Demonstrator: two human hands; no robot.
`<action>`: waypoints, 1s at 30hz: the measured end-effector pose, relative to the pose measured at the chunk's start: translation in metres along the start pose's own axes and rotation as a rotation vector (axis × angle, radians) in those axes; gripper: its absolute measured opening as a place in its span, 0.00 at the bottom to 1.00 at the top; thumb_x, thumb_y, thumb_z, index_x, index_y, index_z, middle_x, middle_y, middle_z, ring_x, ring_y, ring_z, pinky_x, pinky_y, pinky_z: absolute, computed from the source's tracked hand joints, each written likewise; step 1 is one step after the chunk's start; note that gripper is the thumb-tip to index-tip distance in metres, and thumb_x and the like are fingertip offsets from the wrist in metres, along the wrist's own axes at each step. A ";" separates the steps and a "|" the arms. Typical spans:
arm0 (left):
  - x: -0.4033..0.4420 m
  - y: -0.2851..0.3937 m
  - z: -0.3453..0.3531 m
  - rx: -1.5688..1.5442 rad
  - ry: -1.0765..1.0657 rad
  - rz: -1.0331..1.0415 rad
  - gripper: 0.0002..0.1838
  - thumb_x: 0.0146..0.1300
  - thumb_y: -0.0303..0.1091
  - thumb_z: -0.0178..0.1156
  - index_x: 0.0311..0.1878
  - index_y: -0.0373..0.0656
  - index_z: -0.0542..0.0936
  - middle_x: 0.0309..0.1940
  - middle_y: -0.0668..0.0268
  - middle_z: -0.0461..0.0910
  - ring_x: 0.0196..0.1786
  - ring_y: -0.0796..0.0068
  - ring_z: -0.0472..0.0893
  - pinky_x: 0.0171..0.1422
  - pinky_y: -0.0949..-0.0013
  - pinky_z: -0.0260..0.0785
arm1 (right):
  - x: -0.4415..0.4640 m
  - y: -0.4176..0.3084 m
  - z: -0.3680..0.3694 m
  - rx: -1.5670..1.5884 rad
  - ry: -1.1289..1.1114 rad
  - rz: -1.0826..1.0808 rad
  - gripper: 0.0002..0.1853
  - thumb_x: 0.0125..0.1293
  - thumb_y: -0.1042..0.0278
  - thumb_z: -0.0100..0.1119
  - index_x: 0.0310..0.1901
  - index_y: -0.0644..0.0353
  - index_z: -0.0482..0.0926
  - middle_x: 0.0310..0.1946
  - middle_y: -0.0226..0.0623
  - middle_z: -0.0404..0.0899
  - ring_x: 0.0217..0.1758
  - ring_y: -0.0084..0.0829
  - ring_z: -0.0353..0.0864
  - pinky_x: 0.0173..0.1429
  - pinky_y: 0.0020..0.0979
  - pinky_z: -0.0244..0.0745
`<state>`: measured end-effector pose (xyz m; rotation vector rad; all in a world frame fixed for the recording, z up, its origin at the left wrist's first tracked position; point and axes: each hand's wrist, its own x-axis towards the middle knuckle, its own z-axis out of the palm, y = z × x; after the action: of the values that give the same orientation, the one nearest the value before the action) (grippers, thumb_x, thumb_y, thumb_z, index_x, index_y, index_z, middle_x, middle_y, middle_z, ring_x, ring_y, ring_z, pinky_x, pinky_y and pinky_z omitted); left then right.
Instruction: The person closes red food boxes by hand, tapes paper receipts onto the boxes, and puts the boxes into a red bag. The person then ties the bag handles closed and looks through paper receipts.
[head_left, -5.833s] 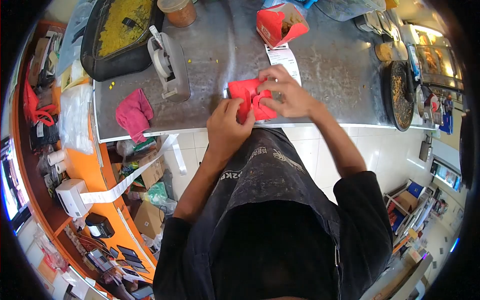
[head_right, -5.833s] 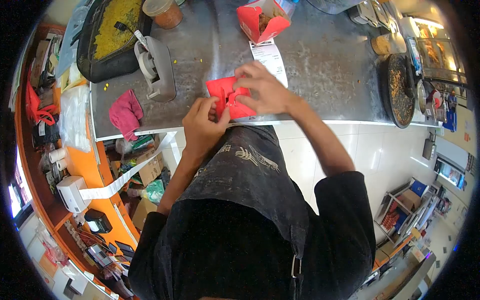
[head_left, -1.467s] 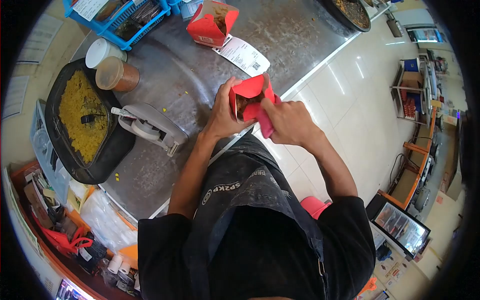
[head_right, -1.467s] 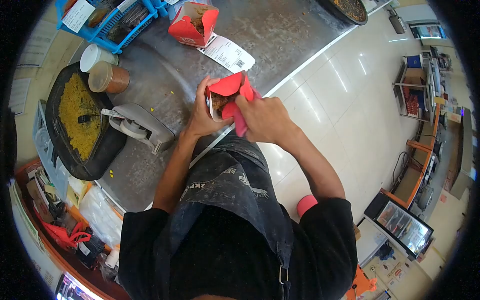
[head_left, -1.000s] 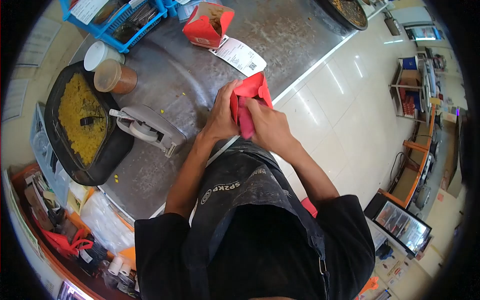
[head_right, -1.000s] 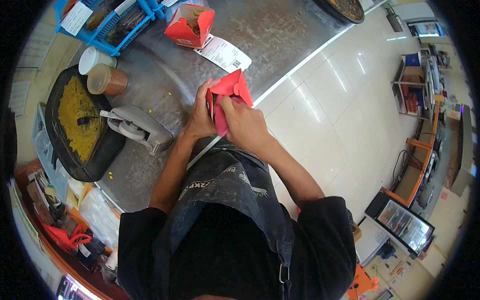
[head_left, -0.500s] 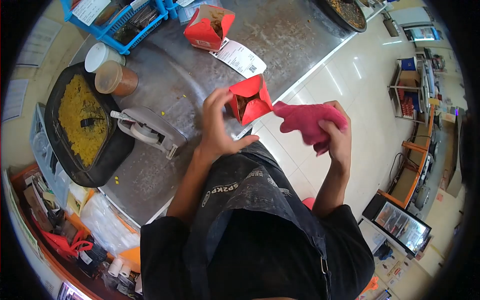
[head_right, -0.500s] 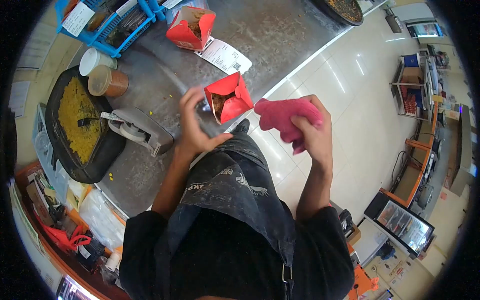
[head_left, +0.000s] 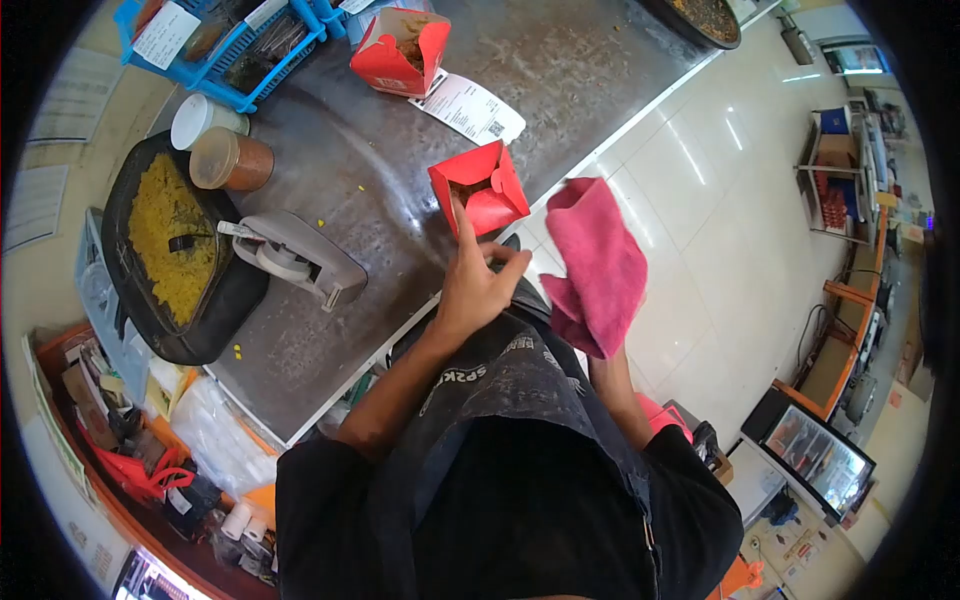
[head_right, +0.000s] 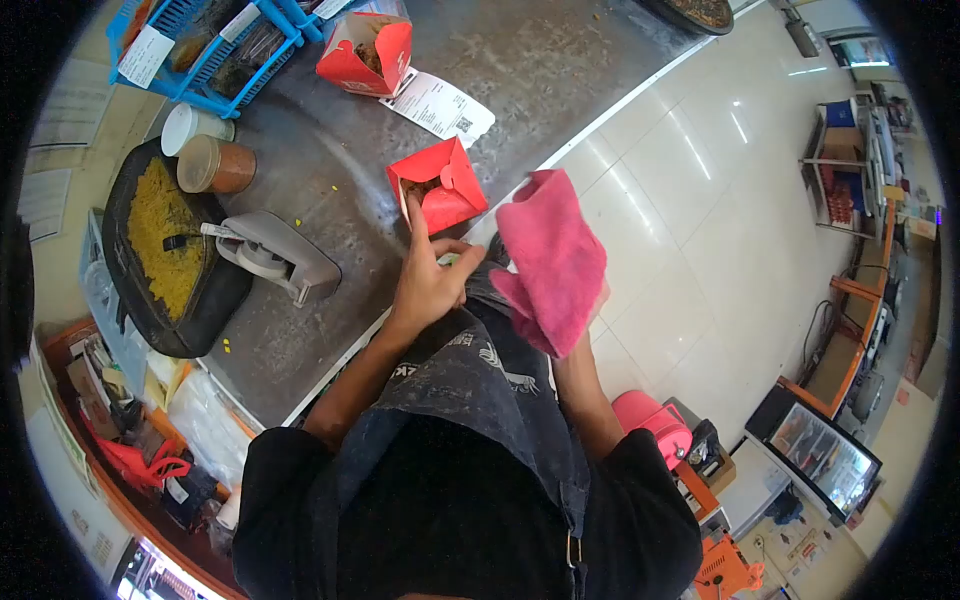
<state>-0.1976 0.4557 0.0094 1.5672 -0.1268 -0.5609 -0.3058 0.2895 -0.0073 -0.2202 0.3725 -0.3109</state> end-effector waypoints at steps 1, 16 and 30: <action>0.001 0.001 0.001 -0.020 0.004 -0.070 0.50 0.63 0.28 0.62 0.76 0.38 0.35 0.33 0.57 0.82 0.18 0.79 0.76 0.17 0.75 0.65 | 0.001 0.005 -0.004 0.029 0.015 -0.009 0.25 0.62 0.57 0.59 0.58 0.61 0.71 0.56 0.42 0.76 0.59 0.41 0.76 0.64 0.43 0.72; 0.008 -0.045 -0.018 0.350 0.233 0.559 0.07 0.61 0.25 0.58 0.42 0.35 0.80 0.24 0.48 0.79 0.29 0.46 0.82 0.31 0.57 0.72 | 0.089 0.026 0.047 -1.892 -0.901 -0.387 0.30 0.46 0.67 0.73 0.55 0.56 0.76 0.47 0.44 0.76 0.50 0.46 0.78 0.53 0.40 0.75; -0.012 -0.034 -0.034 0.280 0.391 0.493 0.24 0.60 0.26 0.65 0.60 0.31 0.75 0.37 0.52 0.84 0.36 0.64 0.85 0.42 0.65 0.76 | 0.105 -0.032 0.037 -1.400 -0.381 -0.417 0.14 0.66 0.71 0.58 0.53 0.62 0.77 0.46 0.36 0.81 0.48 0.31 0.80 0.52 0.33 0.77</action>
<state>-0.2020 0.4949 -0.0209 1.8058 -0.2925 0.1590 -0.2070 0.2300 0.0013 -1.7216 0.1011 -0.3630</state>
